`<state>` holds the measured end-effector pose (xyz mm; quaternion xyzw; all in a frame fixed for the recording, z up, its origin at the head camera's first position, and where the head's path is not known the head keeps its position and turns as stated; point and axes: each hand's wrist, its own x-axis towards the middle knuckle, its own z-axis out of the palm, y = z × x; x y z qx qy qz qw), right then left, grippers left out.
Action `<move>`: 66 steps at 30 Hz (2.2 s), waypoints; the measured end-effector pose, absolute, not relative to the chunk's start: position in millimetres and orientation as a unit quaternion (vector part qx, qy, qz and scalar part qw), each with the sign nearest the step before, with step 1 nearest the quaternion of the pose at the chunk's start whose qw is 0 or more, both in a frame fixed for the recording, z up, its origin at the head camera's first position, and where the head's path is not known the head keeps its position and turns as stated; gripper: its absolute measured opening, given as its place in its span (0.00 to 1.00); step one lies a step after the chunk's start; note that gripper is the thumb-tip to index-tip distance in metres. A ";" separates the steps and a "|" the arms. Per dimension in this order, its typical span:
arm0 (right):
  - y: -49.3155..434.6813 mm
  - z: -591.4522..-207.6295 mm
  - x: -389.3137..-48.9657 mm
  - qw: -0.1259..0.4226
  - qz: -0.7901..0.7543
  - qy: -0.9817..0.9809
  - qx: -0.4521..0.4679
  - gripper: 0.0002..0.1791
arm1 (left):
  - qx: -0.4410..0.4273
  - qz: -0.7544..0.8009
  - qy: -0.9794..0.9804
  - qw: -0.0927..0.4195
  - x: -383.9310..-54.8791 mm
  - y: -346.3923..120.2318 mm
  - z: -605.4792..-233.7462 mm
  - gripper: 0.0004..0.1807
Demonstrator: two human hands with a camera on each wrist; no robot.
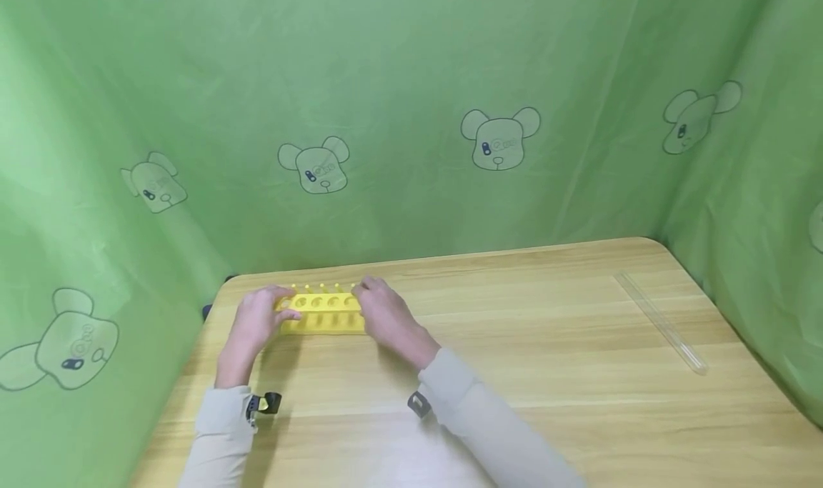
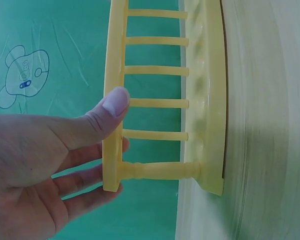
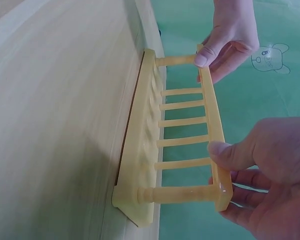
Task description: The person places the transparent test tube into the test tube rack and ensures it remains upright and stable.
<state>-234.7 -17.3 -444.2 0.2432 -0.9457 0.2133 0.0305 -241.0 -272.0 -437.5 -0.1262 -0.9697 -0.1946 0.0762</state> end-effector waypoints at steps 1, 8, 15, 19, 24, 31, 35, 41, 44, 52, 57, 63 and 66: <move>-16.9 -444.4 -235.4 0.029 0.216 -0.945 0.244 0.28 | -0.126 -0.194 -0.970 0.077 -240.9 -272.0 -438.1 0.27; -10.3 -446.4 -242.7 0.028 0.228 -0.940 0.252 0.27 | -0.123 -0.193 -0.970 0.082 -242.9 -269.7 -439.6 0.27; -4.2 -448.3 -249.1 0.029 0.236 -0.936 0.259 0.27 | -0.120 -0.193 -0.970 0.082 -243.6 -266.9 -438.7 0.27; -2.0 -447.8 -251.0 0.020 0.243 -0.935 0.256 0.28 | -0.122 -0.195 -0.969 0.086 -243.0 -265.4 -438.7 0.27; 0.1 -446.9 -252.7 0.010 0.253 -0.933 0.257 0.28 | -0.120 -0.196 -0.969 0.093 -243.1 -264.5 -440.5 0.26; 4.2 -448.0 -254.2 -0.002 0.265 -0.931 0.251 0.29 | -0.112 -0.196 -0.970 0.092 -243.8 -259.7 -442.7 0.27; 7.7 -448.8 -254.3 -0.009 0.274 -0.929 0.248 0.29 | -0.112 -0.192 -0.970 0.093 -243.2 -256.1 -442.9 0.27; 14.4 -445.9 -253.8 -0.005 0.279 -0.928 0.246 0.29 | -0.118 -0.191 -0.970 0.091 -244.7 -250.3 -441.7 0.27; 17.3 -444.3 -253.4 -0.007 0.284 -0.927 0.245 0.29 | -0.115 -0.196 -0.970 0.089 -245.8 -247.6 -441.5 0.27; 24.3 -444.7 -253.7 -0.023 0.296 -0.927 0.229 0.29 | -0.111 -0.190 -0.972 0.085 -247.0 -240.4 -440.6 0.27; 29.3 -446.2 -255.1 -0.017 0.291 -0.928 0.233 0.29 | -0.119 -0.184 -0.971 0.091 -248.6 -235.6 -441.3 0.27; 33.9 -447.0 -255.2 -0.013 0.292 -0.927 0.235 0.29 | -0.122 -0.181 -0.971 0.099 -248.3 -231.2 -442.5 0.27; 36.5 -446.6 -254.9 -0.009 0.291 -0.926 0.239 0.29 | -0.117 -0.185 -0.971 0.095 -248.8 -229.3 -443.2 0.27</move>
